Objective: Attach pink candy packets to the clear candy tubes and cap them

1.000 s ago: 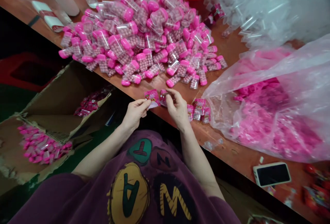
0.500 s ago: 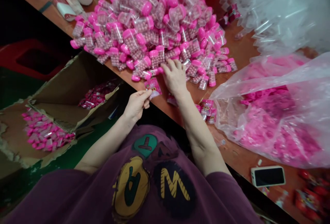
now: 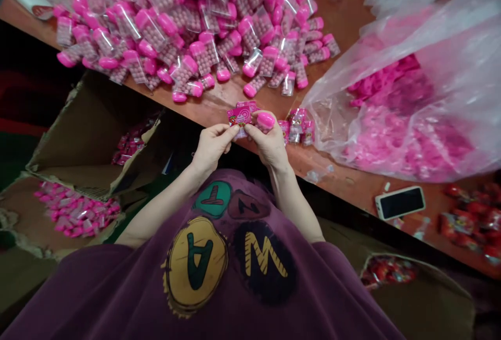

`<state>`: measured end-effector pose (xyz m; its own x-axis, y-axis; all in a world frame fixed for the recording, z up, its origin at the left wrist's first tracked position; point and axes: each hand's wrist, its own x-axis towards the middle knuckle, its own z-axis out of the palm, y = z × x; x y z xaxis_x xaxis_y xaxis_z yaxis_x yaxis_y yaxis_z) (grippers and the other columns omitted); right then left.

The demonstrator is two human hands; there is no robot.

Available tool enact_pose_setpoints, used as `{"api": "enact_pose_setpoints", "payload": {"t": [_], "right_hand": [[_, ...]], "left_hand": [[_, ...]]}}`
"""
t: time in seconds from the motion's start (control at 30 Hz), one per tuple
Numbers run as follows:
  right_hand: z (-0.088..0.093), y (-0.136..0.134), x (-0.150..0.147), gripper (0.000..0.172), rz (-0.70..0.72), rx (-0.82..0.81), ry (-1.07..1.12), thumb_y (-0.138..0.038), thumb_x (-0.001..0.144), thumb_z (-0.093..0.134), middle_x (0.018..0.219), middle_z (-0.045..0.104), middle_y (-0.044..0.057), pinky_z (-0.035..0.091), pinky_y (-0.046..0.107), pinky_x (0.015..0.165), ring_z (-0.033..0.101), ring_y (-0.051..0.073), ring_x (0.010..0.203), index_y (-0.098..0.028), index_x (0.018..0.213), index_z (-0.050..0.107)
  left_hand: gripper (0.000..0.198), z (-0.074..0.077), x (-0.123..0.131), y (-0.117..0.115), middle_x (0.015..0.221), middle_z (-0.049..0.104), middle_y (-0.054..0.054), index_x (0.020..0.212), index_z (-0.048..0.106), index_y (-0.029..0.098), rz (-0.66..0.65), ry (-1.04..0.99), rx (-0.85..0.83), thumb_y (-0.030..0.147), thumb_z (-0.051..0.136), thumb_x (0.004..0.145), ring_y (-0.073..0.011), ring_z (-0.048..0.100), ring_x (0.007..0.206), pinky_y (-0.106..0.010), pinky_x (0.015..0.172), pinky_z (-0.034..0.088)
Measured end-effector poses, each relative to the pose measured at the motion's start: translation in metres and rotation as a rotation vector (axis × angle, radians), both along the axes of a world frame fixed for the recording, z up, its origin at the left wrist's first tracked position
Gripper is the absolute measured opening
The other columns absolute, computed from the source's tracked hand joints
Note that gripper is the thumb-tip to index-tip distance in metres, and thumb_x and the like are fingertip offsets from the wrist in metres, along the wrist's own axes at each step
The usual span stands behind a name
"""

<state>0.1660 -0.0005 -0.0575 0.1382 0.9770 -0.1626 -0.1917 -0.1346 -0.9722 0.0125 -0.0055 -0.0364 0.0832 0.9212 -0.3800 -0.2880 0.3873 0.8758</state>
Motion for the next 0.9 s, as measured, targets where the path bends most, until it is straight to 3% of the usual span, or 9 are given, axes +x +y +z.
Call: {"api": "enact_pose_setpoints", "payload": {"t": [0.1, 0.23, 0.4, 0.6, 0.9], "right_hand": [[-0.003, -0.013, 0.013, 0.053, 0.049, 0.000, 0.023, -0.049, 0.069, 0.094, 0.097, 0.068, -0.001, 0.059, 0.029, 0.076, 0.066, 0.015, 0.085, -0.026, 0.106, 0.063], [-0.007, -0.029, 0.027, 0.055, 0.078, 0.000, 0.073, -0.048, 0.068, 0.095, 0.089, 0.067, -0.003, 0.058, 0.031, 0.075, 0.065, 0.015, 0.080, -0.027, 0.107, 0.062], [-0.019, -0.043, 0.033, 0.048, -0.014, -0.012, 0.151, -0.045, 0.074, 0.092, 0.078, 0.060, -0.006, 0.046, 0.024, 0.058, 0.053, 0.009, 0.063, -0.025, 0.108, 0.063], [-0.029, -0.050, 0.037, 0.050, -0.085, 0.009, 0.175, -0.051, 0.076, 0.090, 0.078, 0.057, -0.008, 0.043, 0.024, 0.056, 0.049, 0.007, 0.060, -0.025, 0.108, 0.061], [-0.031, -0.059, 0.043, 0.056, -0.098, -0.016, 0.278, -0.054, 0.073, 0.092, 0.071, 0.057, -0.009, 0.039, 0.023, 0.051, 0.045, 0.006, 0.054, -0.024, 0.108, 0.061]], "left_hand": [[0.026, 0.001, 0.003, 0.000, 0.054, 0.055, 0.004, 0.078, 0.075, 0.015, -0.122, 0.019, -0.022, 0.037, 0.089, 0.077, -0.0056, 0.043, 0.044, -0.022, 0.044, 0.028], [0.036, -0.002, 0.011, 0.000, 0.049, 0.054, 0.002, 0.060, 0.065, 0.015, -0.264, 0.099, -0.016, 0.035, 0.090, 0.076, -0.0054, 0.043, 0.043, -0.021, 0.045, 0.029], [0.036, -0.009, 0.029, -0.005, 0.048, 0.053, 0.002, 0.058, 0.064, 0.015, -0.219, 0.118, -0.054, 0.033, 0.089, 0.076, -0.0048, 0.042, 0.044, -0.020, 0.046, 0.031], [0.036, -0.014, 0.044, -0.012, 0.052, 0.055, 0.003, 0.062, 0.066, 0.014, -0.218, 0.085, -0.106, 0.034, 0.093, 0.074, -0.0048, 0.045, 0.046, -0.020, 0.046, 0.033], [0.038, -0.008, 0.055, -0.015, 0.057, 0.058, 0.002, 0.066, 0.065, 0.013, -0.277, 0.030, -0.261, 0.035, 0.093, 0.078, -0.0050, 0.047, 0.047, -0.021, 0.045, 0.034]]}}
